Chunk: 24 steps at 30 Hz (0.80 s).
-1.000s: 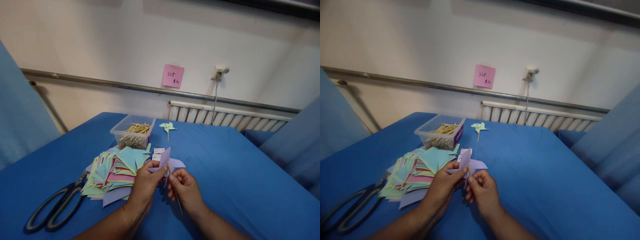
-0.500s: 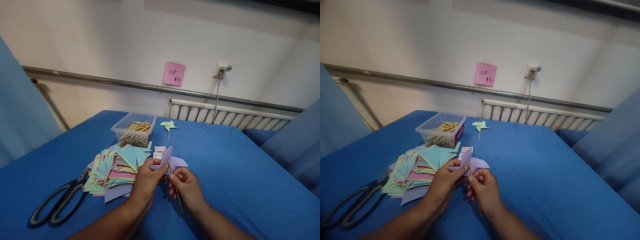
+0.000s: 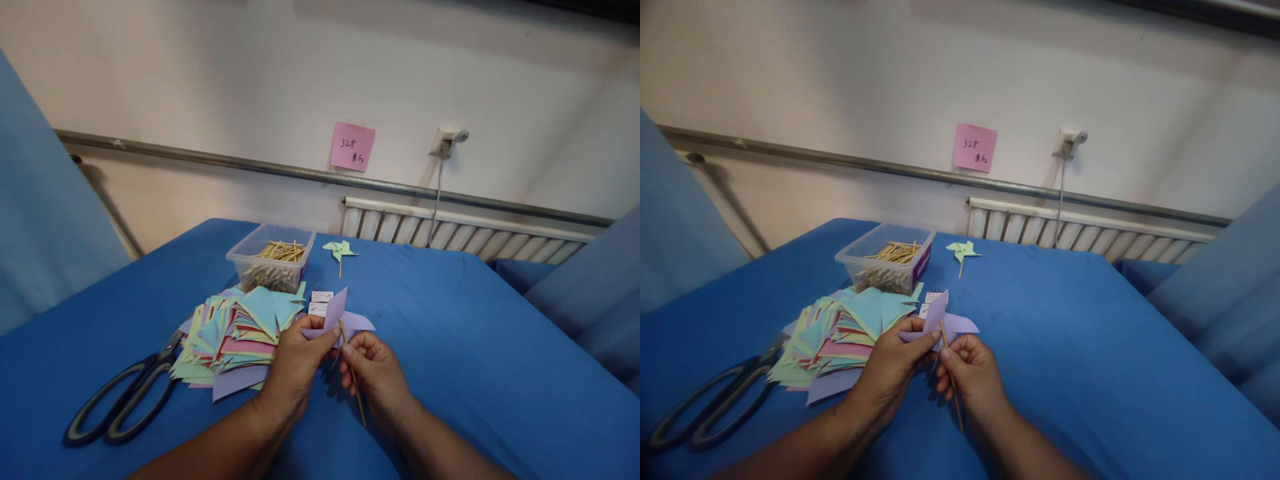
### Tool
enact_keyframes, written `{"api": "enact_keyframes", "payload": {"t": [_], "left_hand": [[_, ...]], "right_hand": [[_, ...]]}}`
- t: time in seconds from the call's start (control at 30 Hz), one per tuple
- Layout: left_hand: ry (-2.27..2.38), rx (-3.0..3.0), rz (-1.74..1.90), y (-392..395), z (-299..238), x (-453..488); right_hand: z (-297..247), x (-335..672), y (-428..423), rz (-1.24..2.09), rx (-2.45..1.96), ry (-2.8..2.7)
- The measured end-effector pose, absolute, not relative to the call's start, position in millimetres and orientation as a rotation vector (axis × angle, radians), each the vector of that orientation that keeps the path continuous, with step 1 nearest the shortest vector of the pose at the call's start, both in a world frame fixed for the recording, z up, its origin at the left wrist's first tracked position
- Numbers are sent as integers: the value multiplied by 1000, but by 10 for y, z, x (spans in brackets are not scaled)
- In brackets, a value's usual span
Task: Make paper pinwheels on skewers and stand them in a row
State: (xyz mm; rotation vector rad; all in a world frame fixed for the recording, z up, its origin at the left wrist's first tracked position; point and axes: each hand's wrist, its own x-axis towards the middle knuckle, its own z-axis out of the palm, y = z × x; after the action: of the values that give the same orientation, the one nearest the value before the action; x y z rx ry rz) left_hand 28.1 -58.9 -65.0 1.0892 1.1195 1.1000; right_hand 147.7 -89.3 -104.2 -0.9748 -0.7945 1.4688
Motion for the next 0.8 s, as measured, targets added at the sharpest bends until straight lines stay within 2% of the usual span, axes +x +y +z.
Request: {"api": "enact_keyframes", "payload": {"t": [0.8], "left_hand": [[1141, 1137, 1117, -585, -680, 284]], "right_hand": [[-984, 1494, -929, 1620, -832, -735]]}}
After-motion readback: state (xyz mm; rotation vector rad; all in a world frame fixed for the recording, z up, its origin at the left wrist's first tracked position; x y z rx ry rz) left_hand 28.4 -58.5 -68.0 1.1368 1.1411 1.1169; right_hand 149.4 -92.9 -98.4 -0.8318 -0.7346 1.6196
